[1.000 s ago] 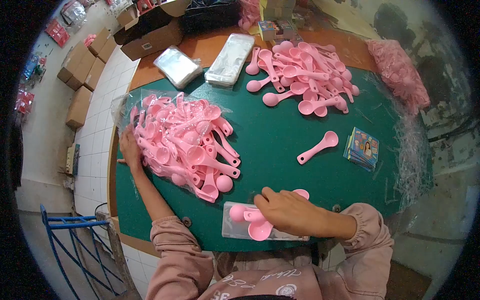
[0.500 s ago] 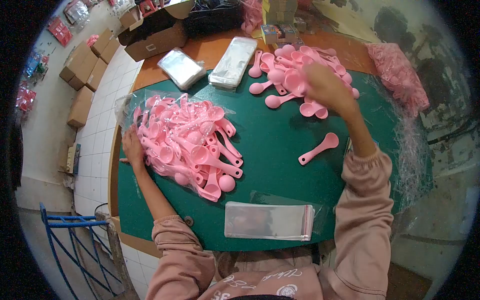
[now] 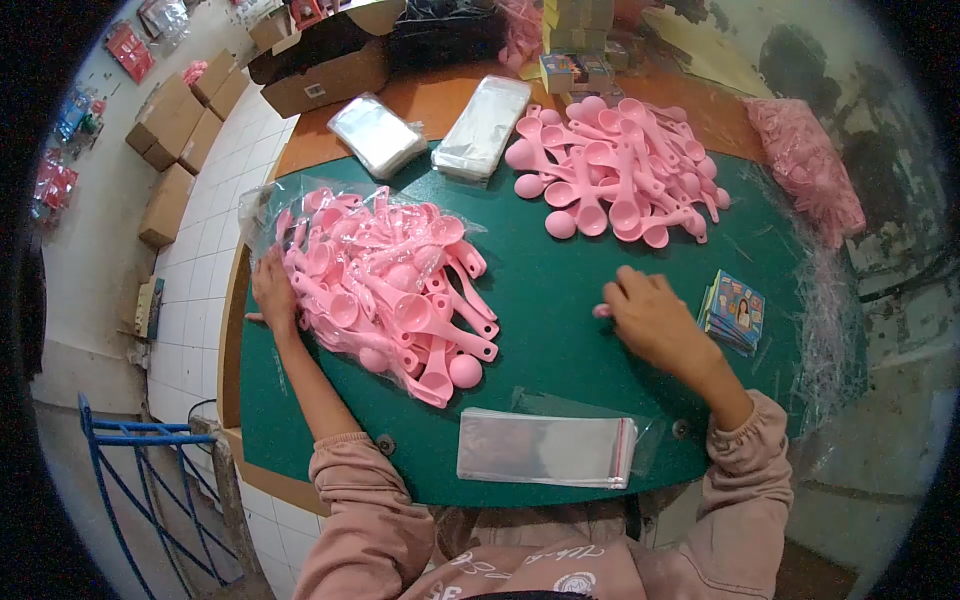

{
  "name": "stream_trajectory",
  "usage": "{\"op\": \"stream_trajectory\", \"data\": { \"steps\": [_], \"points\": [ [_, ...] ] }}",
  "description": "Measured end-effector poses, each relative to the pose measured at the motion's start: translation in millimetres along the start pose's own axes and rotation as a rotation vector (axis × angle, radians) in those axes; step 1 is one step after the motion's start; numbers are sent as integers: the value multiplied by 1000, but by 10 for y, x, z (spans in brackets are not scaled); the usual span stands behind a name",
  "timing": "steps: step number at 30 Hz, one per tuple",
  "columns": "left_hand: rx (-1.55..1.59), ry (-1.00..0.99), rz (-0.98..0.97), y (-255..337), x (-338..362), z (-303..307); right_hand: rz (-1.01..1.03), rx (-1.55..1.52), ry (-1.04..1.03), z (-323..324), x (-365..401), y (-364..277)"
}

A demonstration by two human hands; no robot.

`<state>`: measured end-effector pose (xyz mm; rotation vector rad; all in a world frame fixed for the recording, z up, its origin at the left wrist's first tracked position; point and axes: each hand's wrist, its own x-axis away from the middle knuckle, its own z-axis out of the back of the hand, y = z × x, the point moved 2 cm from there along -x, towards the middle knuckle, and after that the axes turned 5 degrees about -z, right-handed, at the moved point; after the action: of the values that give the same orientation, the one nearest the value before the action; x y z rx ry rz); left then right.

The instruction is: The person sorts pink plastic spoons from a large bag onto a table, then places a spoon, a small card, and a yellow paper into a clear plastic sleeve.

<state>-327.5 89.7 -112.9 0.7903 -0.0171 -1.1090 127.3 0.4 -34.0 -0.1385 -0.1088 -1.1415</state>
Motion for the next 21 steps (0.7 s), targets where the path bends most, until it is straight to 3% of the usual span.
{"op": "stream_trajectory", "data": {
  "steps": [1, 3, 5, 7, 14, 15, 17, 21],
  "points": [
    [17, 11, -7, -5, -4, -5, -2, 1, 3, 9, -57, -75],
    [14, 10, 4, 17, -2, -1, 23, -444, -10, 36, -213, -281],
    [4, 5, 14, 17, 10, 17, 248, -708, 140, -23, -403, -495],
    [-9, -6, -13, 16, 5, 17, 145, -793, 154, -31, -550, -765],
    [23, -12, -11, 21, 3, 10, -134, -548, 28, -133, -797, -965],
    [13, -14, 4, 31, 2, 14, -135, -546, 29, -163, -800, -976],
    [5, -16, 21, 20, 3, 13, -38, -459, 268, -183, -776, -1010],
    [-3, -11, 21, 50, 23, 17, -92, -539, 153, -128, -787, -971]
  ]
}}
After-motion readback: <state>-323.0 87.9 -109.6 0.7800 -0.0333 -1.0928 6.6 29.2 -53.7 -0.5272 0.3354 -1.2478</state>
